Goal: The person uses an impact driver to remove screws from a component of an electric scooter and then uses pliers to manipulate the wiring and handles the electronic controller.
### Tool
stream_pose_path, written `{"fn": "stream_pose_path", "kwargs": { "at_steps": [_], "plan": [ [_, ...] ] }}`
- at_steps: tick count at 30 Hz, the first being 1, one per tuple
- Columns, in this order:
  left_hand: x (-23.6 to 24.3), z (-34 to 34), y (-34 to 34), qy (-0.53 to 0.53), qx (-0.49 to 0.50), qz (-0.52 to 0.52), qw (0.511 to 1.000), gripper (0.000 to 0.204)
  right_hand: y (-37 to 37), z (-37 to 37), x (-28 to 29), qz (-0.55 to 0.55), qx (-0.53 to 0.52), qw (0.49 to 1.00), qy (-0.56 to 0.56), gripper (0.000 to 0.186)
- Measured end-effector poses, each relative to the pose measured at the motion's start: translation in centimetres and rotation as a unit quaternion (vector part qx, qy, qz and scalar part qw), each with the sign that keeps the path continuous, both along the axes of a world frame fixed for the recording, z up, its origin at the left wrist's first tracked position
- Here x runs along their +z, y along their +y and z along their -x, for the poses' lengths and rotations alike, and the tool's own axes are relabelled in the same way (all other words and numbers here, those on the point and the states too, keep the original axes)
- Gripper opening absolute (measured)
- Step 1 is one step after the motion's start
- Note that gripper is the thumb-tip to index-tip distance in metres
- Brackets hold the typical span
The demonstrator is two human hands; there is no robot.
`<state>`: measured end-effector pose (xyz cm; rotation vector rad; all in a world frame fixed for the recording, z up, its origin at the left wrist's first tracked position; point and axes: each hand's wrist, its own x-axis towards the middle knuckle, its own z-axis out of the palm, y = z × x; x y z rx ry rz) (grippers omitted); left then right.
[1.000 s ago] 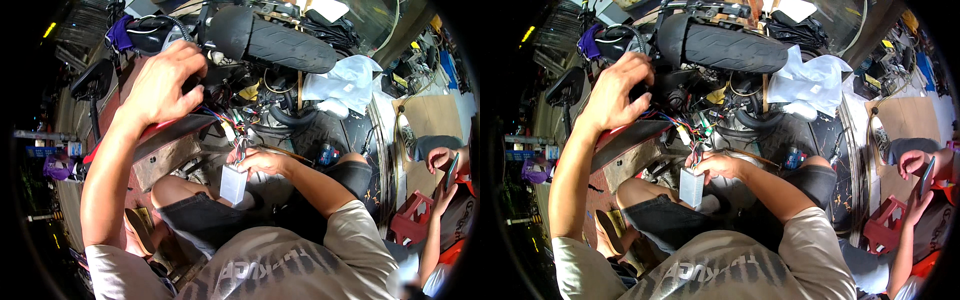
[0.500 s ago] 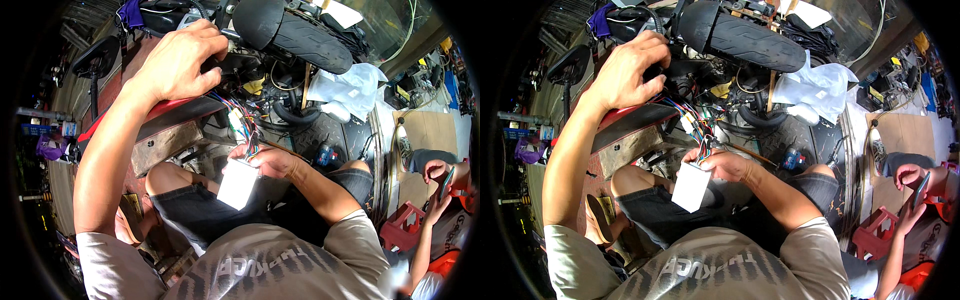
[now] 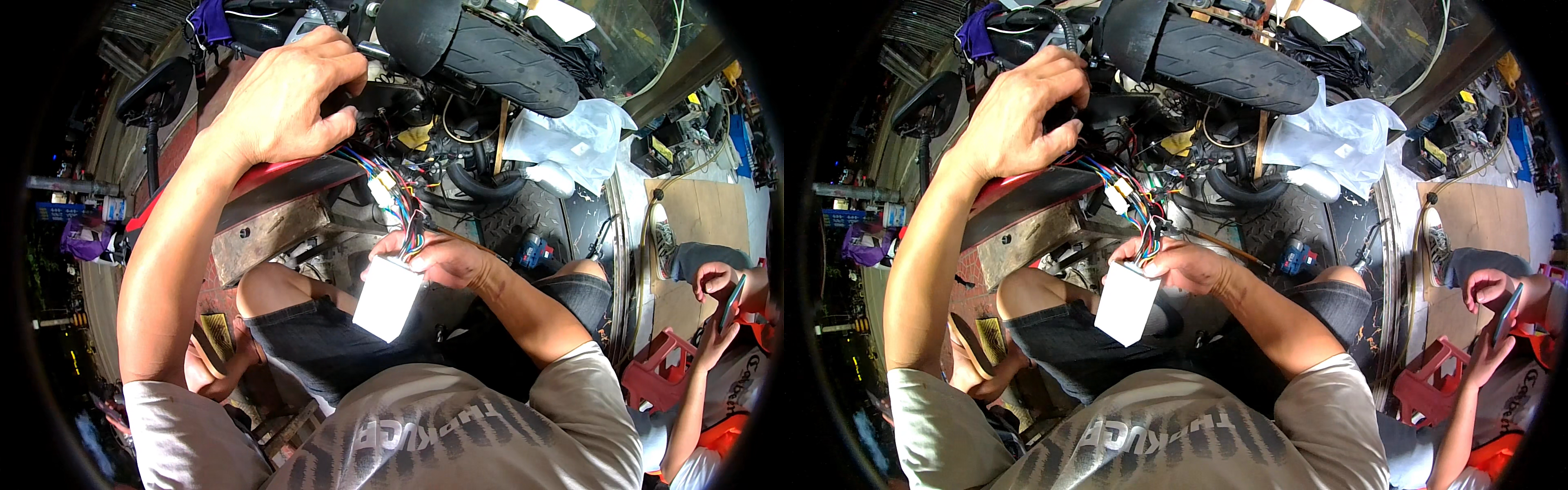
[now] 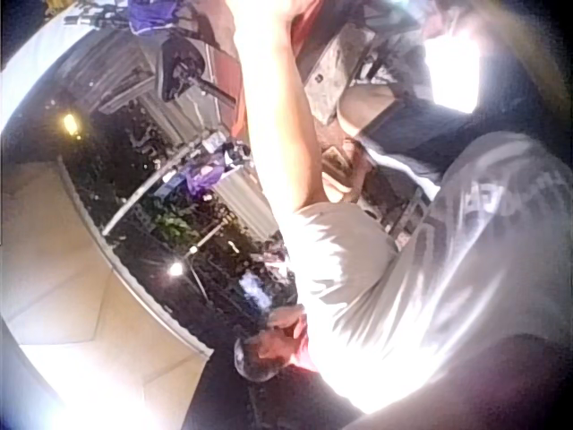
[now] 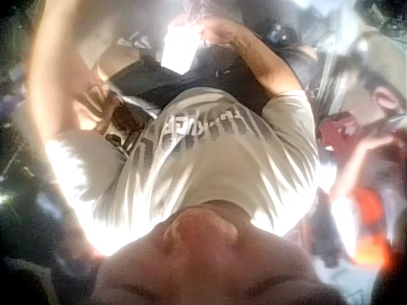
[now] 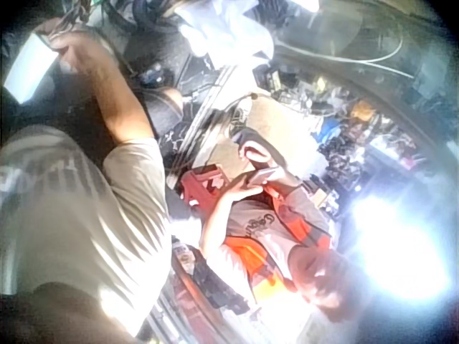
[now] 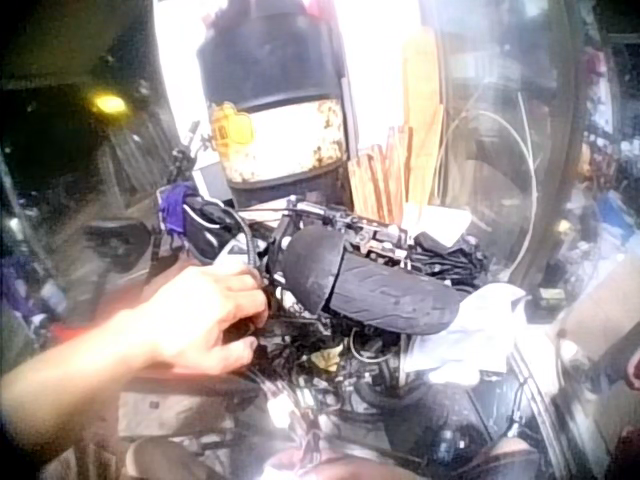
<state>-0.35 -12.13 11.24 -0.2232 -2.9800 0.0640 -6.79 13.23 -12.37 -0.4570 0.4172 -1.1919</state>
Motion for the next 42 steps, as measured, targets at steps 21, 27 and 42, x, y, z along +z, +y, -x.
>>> {"fn": "stream_pose_path", "kwargs": {
  "at_steps": [21, 27, 42],
  "plan": [
    [0.2, 0.0, 0.0, -0.015, 0.005, 0.018, 1.000, 0.031, 0.0, 2.2, -2.8, 0.046, -0.008, 0.963, 0.266, 0.084],
    [0.0, 0.1, 0.0, -0.005, -0.003, 0.019, 1.000, 0.031, 0.2, 2.2, -4.0, 0.058, -0.011, 0.943, 0.327, 0.082],
    [0.1, 0.0, 0.0, -0.013, 0.004, 0.011, 1.000, 0.032, 1.4, 3.1, 1.2, 0.043, -0.107, 0.993, -0.011, 0.089]
  ]
}}
